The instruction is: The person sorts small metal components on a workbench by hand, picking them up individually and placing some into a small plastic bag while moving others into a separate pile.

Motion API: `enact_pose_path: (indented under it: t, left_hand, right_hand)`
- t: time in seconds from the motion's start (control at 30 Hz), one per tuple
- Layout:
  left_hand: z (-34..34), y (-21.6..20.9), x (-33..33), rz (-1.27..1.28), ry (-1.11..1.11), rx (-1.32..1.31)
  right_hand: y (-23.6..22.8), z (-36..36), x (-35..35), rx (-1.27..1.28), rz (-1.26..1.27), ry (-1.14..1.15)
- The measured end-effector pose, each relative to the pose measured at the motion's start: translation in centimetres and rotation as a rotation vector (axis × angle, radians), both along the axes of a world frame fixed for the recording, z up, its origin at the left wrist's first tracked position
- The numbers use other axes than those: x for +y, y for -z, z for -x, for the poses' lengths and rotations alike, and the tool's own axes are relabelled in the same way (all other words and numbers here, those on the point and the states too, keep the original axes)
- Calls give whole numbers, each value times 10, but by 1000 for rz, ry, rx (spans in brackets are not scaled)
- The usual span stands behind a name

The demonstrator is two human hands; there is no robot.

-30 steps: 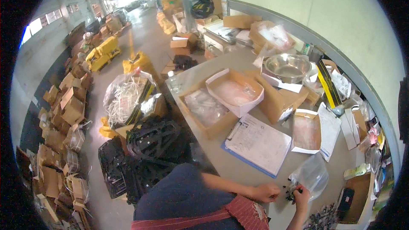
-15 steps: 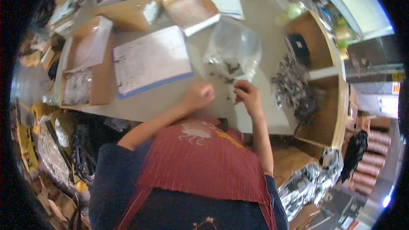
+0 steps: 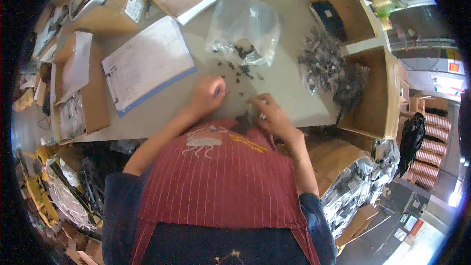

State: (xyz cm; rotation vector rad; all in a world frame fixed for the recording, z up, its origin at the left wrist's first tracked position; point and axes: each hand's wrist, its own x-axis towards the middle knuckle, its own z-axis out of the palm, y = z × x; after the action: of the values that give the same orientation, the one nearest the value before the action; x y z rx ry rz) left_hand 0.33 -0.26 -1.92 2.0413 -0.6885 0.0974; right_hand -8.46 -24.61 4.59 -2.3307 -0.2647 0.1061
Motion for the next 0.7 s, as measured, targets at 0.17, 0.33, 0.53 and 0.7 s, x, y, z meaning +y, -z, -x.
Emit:
enact_pose_path:
  t: [0.17, 0.33, 0.53, 0.7]
  left_hand:
    - [-7, 3, 2, -33, 5, 49]
    - [-10, 1, 4, -51, -4, -44]
    - [-6, -16, 8, -37, -3, 105]
    - [-1, -22, 7, 6, -79, 263]
  right_hand:
    - [24, -2, 10, -133, -2, -153]
    - [34, -34, -3, -169, 60, 364]
    - [23, -65, 10, -274, 432, 295]
    - [5, -60, 21, -179, 64, 242]
